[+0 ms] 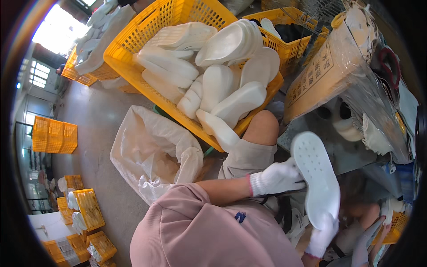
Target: The person sits on the floor and repeatedly wipes white slipper-like objects with a cloth, then places them into a yellow basket. The task continues in a repetitive cycle throughout the clip.
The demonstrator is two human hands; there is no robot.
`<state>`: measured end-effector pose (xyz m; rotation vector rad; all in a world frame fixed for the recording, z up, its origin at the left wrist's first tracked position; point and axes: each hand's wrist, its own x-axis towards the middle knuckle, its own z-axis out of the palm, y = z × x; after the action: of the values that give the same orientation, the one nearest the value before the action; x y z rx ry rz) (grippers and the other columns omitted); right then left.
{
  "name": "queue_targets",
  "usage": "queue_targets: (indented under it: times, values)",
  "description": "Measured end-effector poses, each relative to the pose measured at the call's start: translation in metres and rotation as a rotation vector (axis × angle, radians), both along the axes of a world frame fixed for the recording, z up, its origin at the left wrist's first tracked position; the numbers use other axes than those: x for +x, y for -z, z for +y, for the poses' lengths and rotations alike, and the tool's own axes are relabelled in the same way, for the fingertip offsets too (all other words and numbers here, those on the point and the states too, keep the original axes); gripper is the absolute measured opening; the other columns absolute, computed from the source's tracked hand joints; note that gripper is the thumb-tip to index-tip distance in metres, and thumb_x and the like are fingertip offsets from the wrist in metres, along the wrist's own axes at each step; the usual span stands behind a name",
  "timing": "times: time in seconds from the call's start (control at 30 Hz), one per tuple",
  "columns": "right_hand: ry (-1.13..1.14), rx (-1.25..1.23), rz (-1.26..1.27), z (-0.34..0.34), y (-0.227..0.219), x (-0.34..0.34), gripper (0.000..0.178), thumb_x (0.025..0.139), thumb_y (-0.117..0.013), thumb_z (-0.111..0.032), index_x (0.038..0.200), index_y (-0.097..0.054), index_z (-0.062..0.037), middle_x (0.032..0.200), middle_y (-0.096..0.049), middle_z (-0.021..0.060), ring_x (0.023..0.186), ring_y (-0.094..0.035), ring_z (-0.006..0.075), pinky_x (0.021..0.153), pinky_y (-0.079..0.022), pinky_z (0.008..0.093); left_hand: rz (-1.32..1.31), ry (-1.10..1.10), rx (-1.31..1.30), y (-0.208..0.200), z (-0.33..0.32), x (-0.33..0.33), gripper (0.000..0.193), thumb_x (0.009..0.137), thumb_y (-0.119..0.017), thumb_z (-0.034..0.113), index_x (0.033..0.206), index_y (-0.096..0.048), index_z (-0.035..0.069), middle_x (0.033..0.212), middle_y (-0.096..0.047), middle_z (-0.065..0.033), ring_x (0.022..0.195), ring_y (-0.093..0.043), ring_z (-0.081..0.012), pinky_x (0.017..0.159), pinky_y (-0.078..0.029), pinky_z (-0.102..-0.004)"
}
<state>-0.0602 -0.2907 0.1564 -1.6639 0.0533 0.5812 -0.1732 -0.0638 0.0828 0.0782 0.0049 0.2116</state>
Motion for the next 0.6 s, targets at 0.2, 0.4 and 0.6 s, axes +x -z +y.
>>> queue_targets:
  times: [0.2, 0.4, 0.6]
  values:
    - [-0.104, -0.323, -0.348, -0.003, -0.045, -0.022, 0.050, 0.100, -0.065, -0.009, 0.145, -0.052, 0.0074, 0.134, -0.065, 0.0179, 0.124, -0.061, 0.0258, 0.107, -0.047, 0.0392, 0.430, 0.006, 0.183, 0.031, -0.052, 0.161, 0.017, 0.102, -0.073, 0.015, 0.117, -0.073, 0.007, 0.096, -0.072, 0.0001, 0.081, -0.068, -0.0144, 0.072, -0.059, -0.0333]
    - [-0.044, -0.166, -0.818, 0.055, 0.005, 0.097, 0.035, 0.103, -0.058, -0.018, 0.127, -0.063, 0.0059, 0.111, -0.070, 0.0312, 0.104, -0.068, 0.0498, 0.091, -0.055, 0.0498, 0.338, -0.251, 1.444, 0.073, 0.012, 0.261, 0.033, 0.113, -0.049, 0.024, 0.121, -0.074, 0.005, 0.122, -0.073, -0.0092, 0.115, -0.067, -0.0224, 0.099, -0.054, -0.0360]
    - [-0.279, -0.305, -0.560, 0.121, 0.028, 0.222, 0.033, 0.091, -0.063, -0.024, 0.108, -0.069, 0.0035, 0.097, -0.072, 0.0296, 0.098, -0.068, 0.0509, 0.085, -0.056, 0.0531, 0.576, 0.219, 1.637, 0.023, 0.108, 0.171, 0.059, 0.102, -0.072, 0.034, 0.145, -0.061, -0.004, 0.138, -0.069, -0.0102, 0.124, -0.064, -0.0175, 0.111, -0.048, -0.0349]
